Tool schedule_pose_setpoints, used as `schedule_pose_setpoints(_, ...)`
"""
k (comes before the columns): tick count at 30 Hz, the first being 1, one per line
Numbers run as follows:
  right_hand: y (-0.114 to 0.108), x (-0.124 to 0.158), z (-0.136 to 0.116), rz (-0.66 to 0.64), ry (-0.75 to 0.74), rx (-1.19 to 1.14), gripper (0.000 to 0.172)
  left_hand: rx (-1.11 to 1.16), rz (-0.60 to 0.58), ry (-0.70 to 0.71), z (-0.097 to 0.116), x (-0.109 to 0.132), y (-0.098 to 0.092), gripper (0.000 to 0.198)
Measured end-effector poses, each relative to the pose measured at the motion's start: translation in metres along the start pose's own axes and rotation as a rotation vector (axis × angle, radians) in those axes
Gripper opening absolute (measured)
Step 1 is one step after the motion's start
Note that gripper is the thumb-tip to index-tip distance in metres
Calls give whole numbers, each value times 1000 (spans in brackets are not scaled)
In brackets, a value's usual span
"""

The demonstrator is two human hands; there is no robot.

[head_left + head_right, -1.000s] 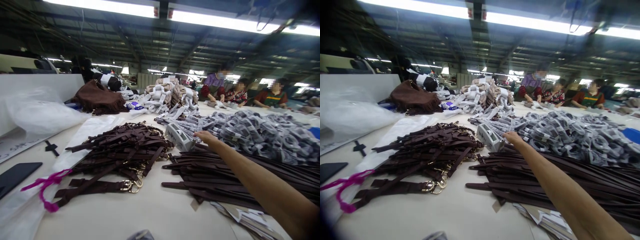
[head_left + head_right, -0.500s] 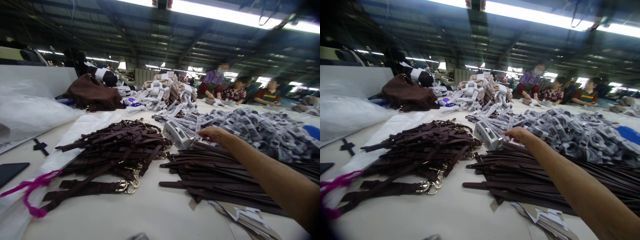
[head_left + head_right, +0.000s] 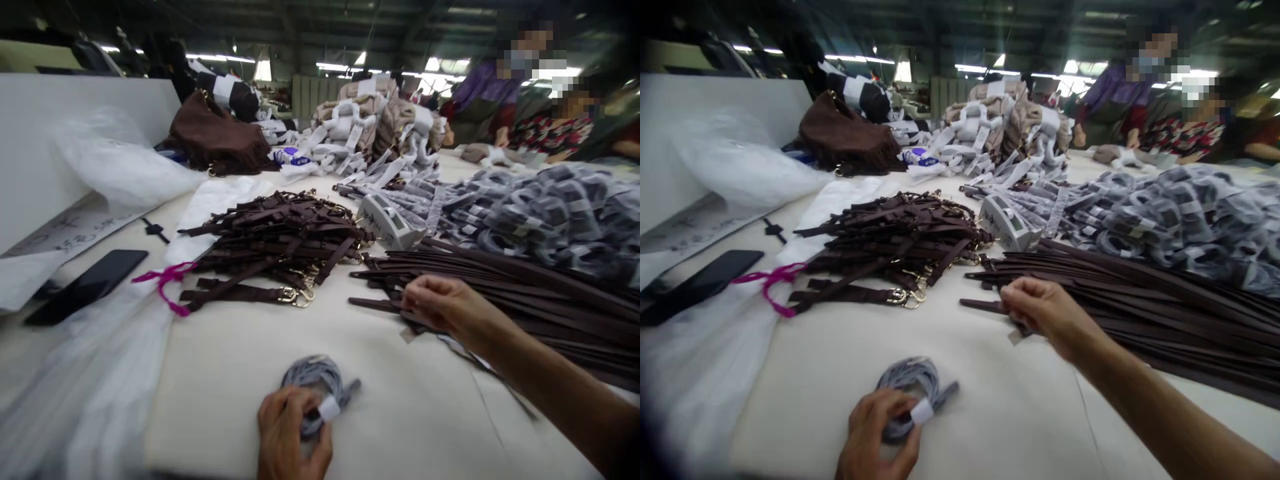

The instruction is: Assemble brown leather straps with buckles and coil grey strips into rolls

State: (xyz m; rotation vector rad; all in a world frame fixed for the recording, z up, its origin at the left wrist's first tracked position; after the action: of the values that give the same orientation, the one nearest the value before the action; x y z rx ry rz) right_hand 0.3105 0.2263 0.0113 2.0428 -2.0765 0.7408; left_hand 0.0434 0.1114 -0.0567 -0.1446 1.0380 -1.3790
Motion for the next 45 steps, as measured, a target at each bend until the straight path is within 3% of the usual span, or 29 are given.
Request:
schedule_pose_setpoints(2, 53, 38, 22, -200, 165, -92, 36, -4, -32, -22, 3, 2, -3, 32)
schedule_pose_setpoints(4, 93, 66, 40, -287, 271, -133, 38, -10, -55, -7, 5, 1, -4, 44)
schedule_pose_setpoints(8, 129, 82, 60, -317, 331, -152, 41, 12, -33, 37, 7, -1, -5, 55)
schedule_pose_setpoints(16, 142, 86, 76, -271, 408, -136, 41, 73, 20, 62, 9, 0, -11, 55)
schedule_pose_setpoints(24, 145, 87, 91, -237, 436, -114, 38, 94, 12, 98, 10, -4, -10, 26)
schedule_pose_setpoints(33, 155, 109, 97, -222, 459, -473, 43, 90, 18, 138, 12, -5, -14, 21)
schedule_pose_setpoints(36, 158, 114, 88, -213, 382, -565, 44, 271, -109, -25, 10, -16, -23, 20)
schedule_pose_setpoints(39, 160, 118, 74, -187, 256, -534, 42, 573, -302, -381, 10, -24, -29, 21)
schedule_pose_setpoints(41, 157, 118, 67, -123, 167, -448, 43, 819, -368, -599, 15, -26, -31, 25)
schedule_pose_setpoints(43, 144, 117, 58, 51, 3, -262, 44, 1006, -378, -748, 21, -29, -32, 29)
schedule_pose_setpoints(45, 123, 122, 40, 336, -308, 10, 52, 1076, -376, -823, 28, -32, -34, 32)
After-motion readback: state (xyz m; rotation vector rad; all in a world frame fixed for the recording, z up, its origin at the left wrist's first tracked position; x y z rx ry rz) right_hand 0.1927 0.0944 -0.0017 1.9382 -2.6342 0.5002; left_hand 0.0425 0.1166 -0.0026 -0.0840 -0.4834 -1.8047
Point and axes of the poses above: each hand's wrist, its own x-axis away from the middle knuckle, its own y-axis out of the palm, z = x × y, the point moved 5 cm from there along -x, towards the middle knuckle, and after that the axes turned 7 degrees about y, right-handed, at the moved point
